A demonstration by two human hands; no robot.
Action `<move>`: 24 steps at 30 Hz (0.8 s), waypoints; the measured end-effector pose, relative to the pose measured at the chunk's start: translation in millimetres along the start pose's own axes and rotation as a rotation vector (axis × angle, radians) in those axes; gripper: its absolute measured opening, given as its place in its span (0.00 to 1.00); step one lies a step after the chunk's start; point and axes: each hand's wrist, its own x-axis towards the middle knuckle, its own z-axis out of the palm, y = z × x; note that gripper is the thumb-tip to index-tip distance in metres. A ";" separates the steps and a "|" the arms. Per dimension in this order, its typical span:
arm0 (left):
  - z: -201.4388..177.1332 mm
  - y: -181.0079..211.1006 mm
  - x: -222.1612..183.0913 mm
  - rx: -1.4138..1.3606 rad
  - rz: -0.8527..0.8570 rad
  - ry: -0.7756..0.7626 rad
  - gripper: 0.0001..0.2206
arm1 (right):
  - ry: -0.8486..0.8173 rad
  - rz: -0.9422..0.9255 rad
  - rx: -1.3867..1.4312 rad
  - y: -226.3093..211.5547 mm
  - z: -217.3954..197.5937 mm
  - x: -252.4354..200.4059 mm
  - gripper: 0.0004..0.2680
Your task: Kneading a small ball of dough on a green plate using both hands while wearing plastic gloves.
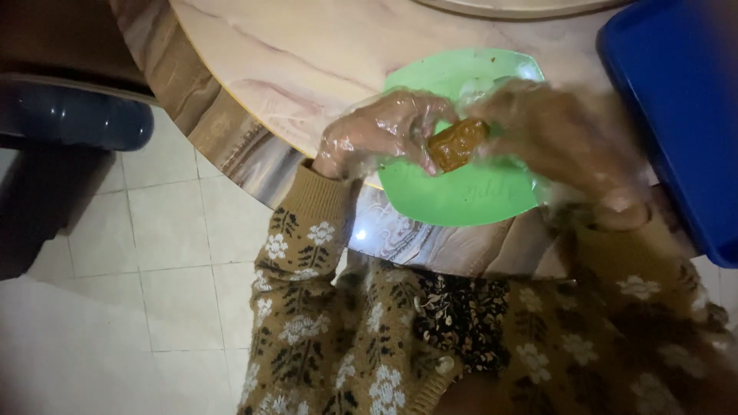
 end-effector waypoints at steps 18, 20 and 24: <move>24.2 -44.5 14.3 0.336 0.028 0.164 0.18 | 0.360 -0.008 0.888 18.6 257.0 3.8 0.14; 25.6 -74.0 16.9 0.347 0.084 0.157 0.19 | 0.427 0.068 0.594 16.5 203.5 -3.7 0.13; 15.4 -43.2 1.1 0.297 0.034 0.138 0.27 | 0.475 0.079 0.566 0.9 86.4 -2.7 0.17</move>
